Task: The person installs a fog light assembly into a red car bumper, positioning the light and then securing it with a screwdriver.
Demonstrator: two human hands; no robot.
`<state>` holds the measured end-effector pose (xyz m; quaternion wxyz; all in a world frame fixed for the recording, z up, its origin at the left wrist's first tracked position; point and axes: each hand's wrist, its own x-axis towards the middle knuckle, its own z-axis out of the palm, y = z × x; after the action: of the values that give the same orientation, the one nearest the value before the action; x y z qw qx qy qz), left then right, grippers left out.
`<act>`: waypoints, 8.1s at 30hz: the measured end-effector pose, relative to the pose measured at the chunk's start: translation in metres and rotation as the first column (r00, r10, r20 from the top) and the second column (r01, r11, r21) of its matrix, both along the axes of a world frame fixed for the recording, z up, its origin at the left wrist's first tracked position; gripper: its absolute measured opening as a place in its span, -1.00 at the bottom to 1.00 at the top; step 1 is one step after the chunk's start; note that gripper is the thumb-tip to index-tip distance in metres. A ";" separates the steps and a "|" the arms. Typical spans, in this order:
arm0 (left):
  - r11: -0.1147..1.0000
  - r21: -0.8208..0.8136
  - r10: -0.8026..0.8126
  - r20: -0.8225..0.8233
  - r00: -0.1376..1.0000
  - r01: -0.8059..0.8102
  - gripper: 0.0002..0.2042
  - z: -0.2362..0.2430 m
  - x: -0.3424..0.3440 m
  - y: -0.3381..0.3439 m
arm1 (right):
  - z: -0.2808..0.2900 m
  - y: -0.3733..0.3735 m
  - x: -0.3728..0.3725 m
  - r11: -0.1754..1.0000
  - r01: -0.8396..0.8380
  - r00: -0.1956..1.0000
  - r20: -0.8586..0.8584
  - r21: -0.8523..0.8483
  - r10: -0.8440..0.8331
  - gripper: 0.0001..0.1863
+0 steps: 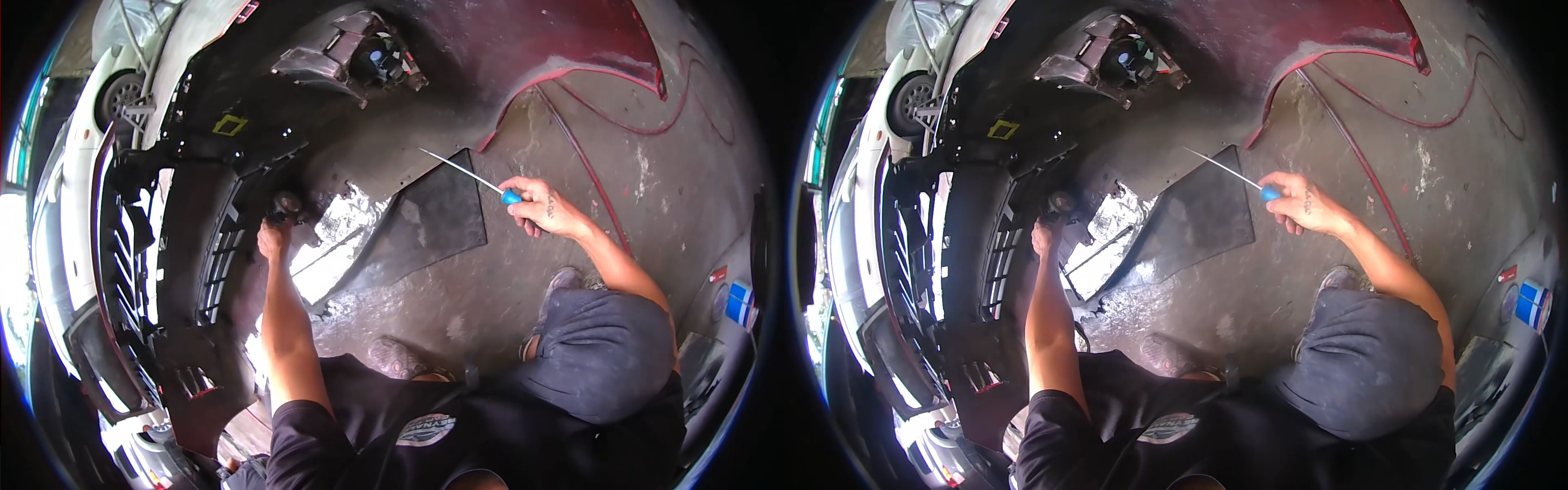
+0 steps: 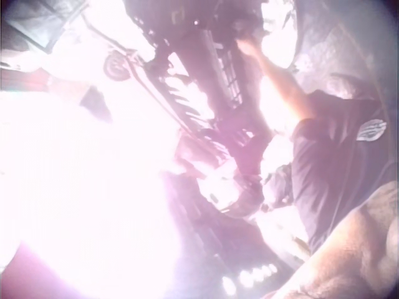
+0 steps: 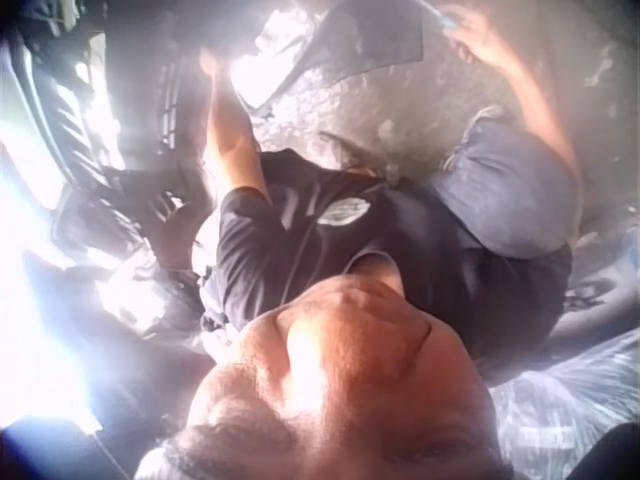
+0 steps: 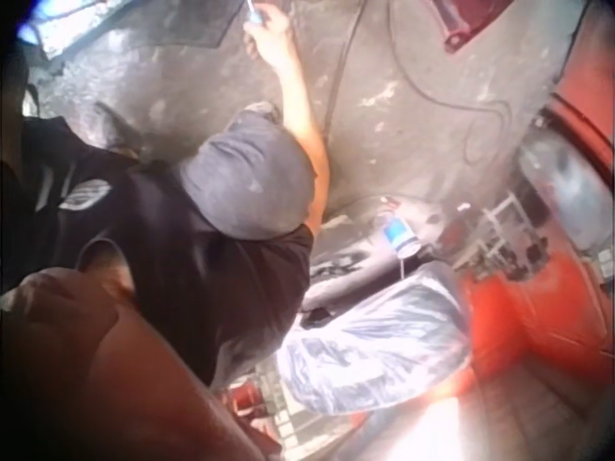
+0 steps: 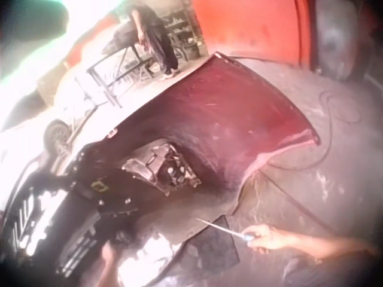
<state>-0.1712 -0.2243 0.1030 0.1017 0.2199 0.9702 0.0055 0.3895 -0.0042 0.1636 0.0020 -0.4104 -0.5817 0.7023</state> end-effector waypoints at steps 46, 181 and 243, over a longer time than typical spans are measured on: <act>0.909 0.378 -0.281 0.251 0.926 0.174 -0.83 0.254 0.201 -0.102 | 0.016 0.049 -0.149 -0.089 -0.613 0.597 0.534 0.785 0.599 -0.62; 0.214 0.292 -0.085 0.956 0.280 -0.932 -0.75 0.070 -0.245 -0.781 | -0.036 -0.809 -0.659 0.861 -0.172 0.982 0.148 0.479 0.114 -0.24; -0.015 0.331 -0.706 0.665 0.244 -0.943 -0.26 0.146 -0.277 -0.849 | 0.147 -0.907 -0.753 0.706 -0.306 0.843 -0.164 0.638 0.513 -0.24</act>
<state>-0.4486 -1.0735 0.2488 0.4607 -0.0044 0.3338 0.8224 -0.3631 -0.9113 0.3105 0.0681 -0.1238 -0.8382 0.5267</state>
